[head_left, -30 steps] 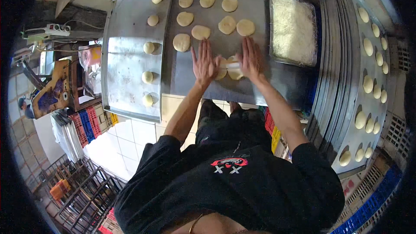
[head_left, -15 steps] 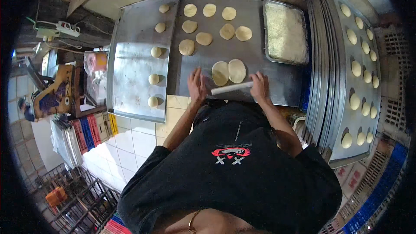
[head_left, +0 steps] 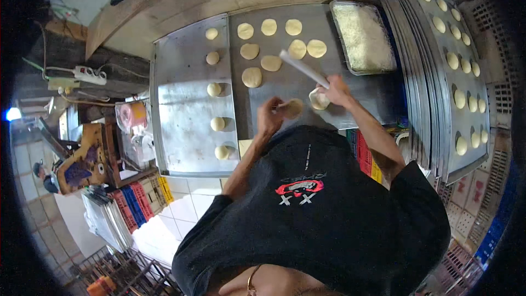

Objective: Shaping bread dough balls and adding a filling or topping onto them using a piping bag.

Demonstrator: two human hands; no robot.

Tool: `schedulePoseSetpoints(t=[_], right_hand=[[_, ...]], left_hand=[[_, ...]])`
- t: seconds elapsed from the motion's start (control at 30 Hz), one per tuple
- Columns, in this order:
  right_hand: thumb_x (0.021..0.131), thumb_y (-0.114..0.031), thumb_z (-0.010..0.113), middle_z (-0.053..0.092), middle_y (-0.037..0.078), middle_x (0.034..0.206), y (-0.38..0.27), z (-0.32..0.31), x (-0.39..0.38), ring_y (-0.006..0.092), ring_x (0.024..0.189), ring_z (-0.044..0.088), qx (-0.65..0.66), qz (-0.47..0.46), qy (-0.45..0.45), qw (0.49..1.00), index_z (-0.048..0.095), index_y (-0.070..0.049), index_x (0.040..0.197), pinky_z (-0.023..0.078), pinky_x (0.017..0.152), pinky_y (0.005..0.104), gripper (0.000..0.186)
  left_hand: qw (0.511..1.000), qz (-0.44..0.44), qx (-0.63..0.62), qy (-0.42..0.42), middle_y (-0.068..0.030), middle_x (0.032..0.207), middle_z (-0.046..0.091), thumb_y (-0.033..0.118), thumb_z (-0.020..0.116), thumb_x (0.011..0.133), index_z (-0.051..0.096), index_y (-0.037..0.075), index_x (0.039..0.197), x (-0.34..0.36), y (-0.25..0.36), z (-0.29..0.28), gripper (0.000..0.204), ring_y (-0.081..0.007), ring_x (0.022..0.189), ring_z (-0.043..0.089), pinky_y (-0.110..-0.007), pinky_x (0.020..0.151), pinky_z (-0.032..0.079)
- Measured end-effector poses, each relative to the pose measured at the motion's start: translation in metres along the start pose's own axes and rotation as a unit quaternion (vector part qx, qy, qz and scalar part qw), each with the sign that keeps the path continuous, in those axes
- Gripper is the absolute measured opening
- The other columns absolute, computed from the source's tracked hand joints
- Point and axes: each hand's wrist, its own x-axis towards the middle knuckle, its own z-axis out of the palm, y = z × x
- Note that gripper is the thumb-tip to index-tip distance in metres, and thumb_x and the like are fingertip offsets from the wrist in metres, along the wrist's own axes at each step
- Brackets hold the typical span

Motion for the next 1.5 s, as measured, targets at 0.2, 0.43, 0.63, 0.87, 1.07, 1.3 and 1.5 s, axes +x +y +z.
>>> schedulePoseSetpoints(t=[0.2,0.43,0.63,0.87,1.07,1.3,1.5], right_hand=[[0.080,-0.019,0.073,0.070,0.019,0.084,-0.079,0.003,-0.002,0.0353,0.080,0.069,0.109,0.011,0.100,0.989,0.072,-0.006,0.101,0.053,0.074,0.0463,0.025],[0.083,-0.023,0.072,0.067,0.022,0.084,-0.062,0.083,-0.056,0.0410,0.085,0.066,0.052,0.098,0.069,0.991,0.066,-0.005,0.106,0.052,0.075,0.0477,0.029],[0.080,-0.007,0.063,0.061,0.021,0.105,0.002,0.096,-0.088,0.0422,0.094,0.061,0.014,0.167,0.351,0.921,0.054,-0.003,0.120,0.051,0.079,0.0470,0.041],[0.078,-0.004,0.064,0.056,0.019,0.125,-0.002,0.026,-0.072,0.0408,0.117,0.052,0.133,0.190,0.463,0.856,0.058,-0.007,0.123,0.044,0.100,0.0438,0.046],[0.080,-0.004,0.065,0.059,0.017,0.119,0.067,0.049,-0.227,0.0361,0.114,0.054,0.020,0.226,0.539,0.811,0.061,-0.009,0.115,0.045,0.095,0.0428,0.036],[0.078,-0.007,0.065,0.060,0.020,0.114,0.207,0.052,-0.447,0.0382,0.109,0.054,-0.146,0.443,0.609,0.641,0.064,-0.007,0.110,0.042,0.096,0.0458,0.032],[0.078,-0.018,0.064,0.067,0.022,0.103,0.367,0.075,-0.534,0.0394,0.096,0.065,0.054,0.507,0.375,0.774,0.070,-0.004,0.105,0.052,0.083,0.0451,0.031]], left_hand=[[0.962,0.099,0.168,0.190,-0.0148,0.083,0.063,0.001,0.067,0.078,0.061,0.002,0.088,0.000,0.000,-0.074,0.011,-0.0326,0.079,0.062,-0.039,0.071,0.049],[0.939,0.177,0.284,-0.074,-0.0139,0.103,0.065,0.002,0.066,0.078,0.064,0.003,0.098,-0.006,-0.013,-0.066,0.020,-0.0340,0.099,0.060,-0.043,0.083,0.048],[0.911,0.245,0.241,-0.230,-0.0174,0.131,0.056,0.008,0.067,0.077,0.061,0.006,0.121,-0.047,-0.056,-0.055,0.044,-0.0353,0.122,0.052,-0.047,0.100,0.043],[0.900,0.281,0.205,-0.264,-0.0218,0.141,0.047,0.009,0.066,0.082,0.057,0.005,0.126,-0.045,-0.023,-0.054,0.045,-0.0423,0.129,0.044,-0.051,0.105,0.037],[0.898,0.239,0.159,-0.334,-0.0177,0.103,0.069,0.008,0.062,0.088,0.064,0.003,0.113,-0.071,0.002,-0.011,0.026,-0.0357,0.095,0.066,-0.043,0.084,0.051],[0.903,0.270,0.164,-0.292,-0.0179,0.094,0.070,0.004,0.064,0.087,0.067,0.003,0.107,-0.127,0.022,0.086,0.020,-0.0324,0.084,0.070,-0.039,0.072,0.055],[0.846,0.313,0.129,-0.411,-0.0180,0.093,0.070,0.003,0.065,0.085,0.068,0.003,0.104,-0.184,0.069,0.176,0.019,-0.0336,0.084,0.069,-0.039,0.072,0.055]])
